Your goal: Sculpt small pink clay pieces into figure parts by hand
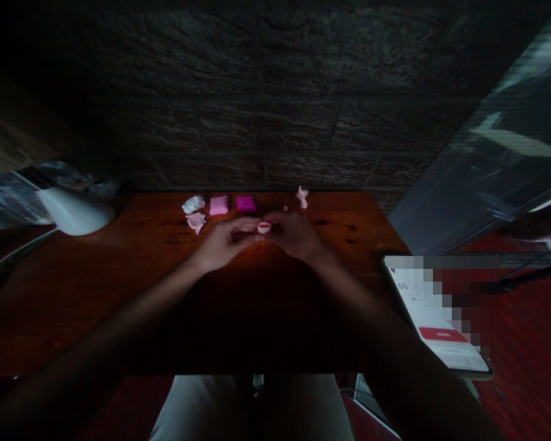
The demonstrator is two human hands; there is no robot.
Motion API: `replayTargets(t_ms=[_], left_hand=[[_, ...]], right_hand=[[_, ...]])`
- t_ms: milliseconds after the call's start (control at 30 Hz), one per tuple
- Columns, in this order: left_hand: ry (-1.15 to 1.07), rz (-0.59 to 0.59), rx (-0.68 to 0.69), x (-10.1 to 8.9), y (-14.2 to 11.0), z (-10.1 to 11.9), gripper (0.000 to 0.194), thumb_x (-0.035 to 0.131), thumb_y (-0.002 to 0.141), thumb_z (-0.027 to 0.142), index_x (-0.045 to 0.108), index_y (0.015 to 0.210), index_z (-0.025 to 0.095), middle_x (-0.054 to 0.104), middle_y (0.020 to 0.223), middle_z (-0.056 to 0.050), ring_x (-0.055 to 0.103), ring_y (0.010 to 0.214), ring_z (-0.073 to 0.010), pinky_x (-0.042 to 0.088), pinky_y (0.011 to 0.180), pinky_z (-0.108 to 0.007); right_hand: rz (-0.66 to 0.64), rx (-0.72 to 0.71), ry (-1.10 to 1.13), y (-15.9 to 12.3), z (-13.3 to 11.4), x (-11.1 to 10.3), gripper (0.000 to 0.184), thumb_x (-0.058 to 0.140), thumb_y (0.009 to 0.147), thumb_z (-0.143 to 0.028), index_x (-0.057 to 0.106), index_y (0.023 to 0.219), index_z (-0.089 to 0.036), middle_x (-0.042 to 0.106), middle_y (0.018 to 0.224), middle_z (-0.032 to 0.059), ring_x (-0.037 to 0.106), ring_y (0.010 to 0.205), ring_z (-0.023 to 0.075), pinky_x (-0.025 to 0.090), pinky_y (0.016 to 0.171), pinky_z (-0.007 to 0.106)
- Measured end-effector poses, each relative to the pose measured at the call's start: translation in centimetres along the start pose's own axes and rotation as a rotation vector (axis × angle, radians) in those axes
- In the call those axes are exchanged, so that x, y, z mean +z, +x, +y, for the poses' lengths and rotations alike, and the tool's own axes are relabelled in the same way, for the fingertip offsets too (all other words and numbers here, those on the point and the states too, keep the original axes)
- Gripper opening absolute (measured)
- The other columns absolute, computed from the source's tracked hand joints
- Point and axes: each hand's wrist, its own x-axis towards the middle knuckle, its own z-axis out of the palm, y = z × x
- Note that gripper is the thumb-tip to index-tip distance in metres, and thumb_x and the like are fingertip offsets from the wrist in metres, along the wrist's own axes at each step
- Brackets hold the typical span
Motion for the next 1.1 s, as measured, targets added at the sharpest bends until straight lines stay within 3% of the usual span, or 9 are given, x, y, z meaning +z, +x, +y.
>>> replayTargets(t_ms=[267, 467, 700, 900, 1100], left_hand=[[0.207, 0.044, 0.043, -0.2, -0.2, 0.3, 0.043, 0.066, 0.092, 0.016, 0.061, 0.134, 0.017, 0.078, 0.114, -0.012, 0.077, 0.100, -0.0212, 0.064, 0.088, -0.034], [0.413, -0.046, 0.174, -0.6, 0.0, 1.2, 0.024, 0.063, 0.094, 0.014, 0.072, 0.116, 0.019, 0.074, 0.124, -0.011, 0.071, 0.116, -0.0236, 0.058, 0.102, -0.040], [0.502, 0.000, 0.155, -0.4, 0.1, 1.7, 0.024, 0.060, 0.097, 0.019, 0.070, 0.118, 0.017, 0.078, 0.113, -0.010, 0.076, 0.096, -0.0207, 0.062, 0.088, -0.035], [0.559, -0.031, 0.172, -0.5, 0.1, 2.1, 0.028, 0.057, 0.097, 0.018, 0.076, 0.117, 0.021, 0.075, 0.128, -0.009, 0.074, 0.112, -0.0257, 0.061, 0.097, -0.041], [0.570, 0.026, 0.077, -0.4, 0.0, 2.2, 0.033, 0.059, 0.096, 0.022, 0.073, 0.126, 0.016, 0.081, 0.107, -0.011, 0.079, 0.086, -0.0238, 0.064, 0.081, -0.039]], right_hand=[[-0.005, -0.043, -0.009, 0.1, 0.3, -0.1, 0.020, 0.079, 0.077, -0.026, 0.076, 0.097, -0.025, 0.078, 0.094, 0.0034, 0.071, 0.085, 0.0214, 0.053, 0.079, 0.034], [-0.025, -0.039, -0.106, 0.1, 0.2, 0.0, 0.014, 0.078, 0.081, -0.030, 0.075, 0.092, -0.021, 0.074, 0.084, 0.0024, 0.067, 0.077, 0.0188, 0.048, 0.070, 0.030], [-0.052, 0.004, -0.150, 0.0, -0.2, -0.2, 0.013, 0.075, 0.080, -0.023, 0.072, 0.092, -0.019, 0.074, 0.084, 0.0022, 0.067, 0.078, 0.0177, 0.048, 0.072, 0.029], [-0.014, 0.045, -0.183, -0.2, -0.7, 0.1, 0.010, 0.076, 0.080, -0.022, 0.074, 0.090, -0.019, 0.075, 0.085, 0.0031, 0.069, 0.078, 0.0182, 0.049, 0.071, 0.029], [-0.053, 0.062, -0.179, -0.3, -0.9, -0.1, 0.016, 0.078, 0.080, -0.021, 0.075, 0.095, -0.020, 0.075, 0.083, 0.0016, 0.069, 0.077, 0.0171, 0.048, 0.070, 0.028]])
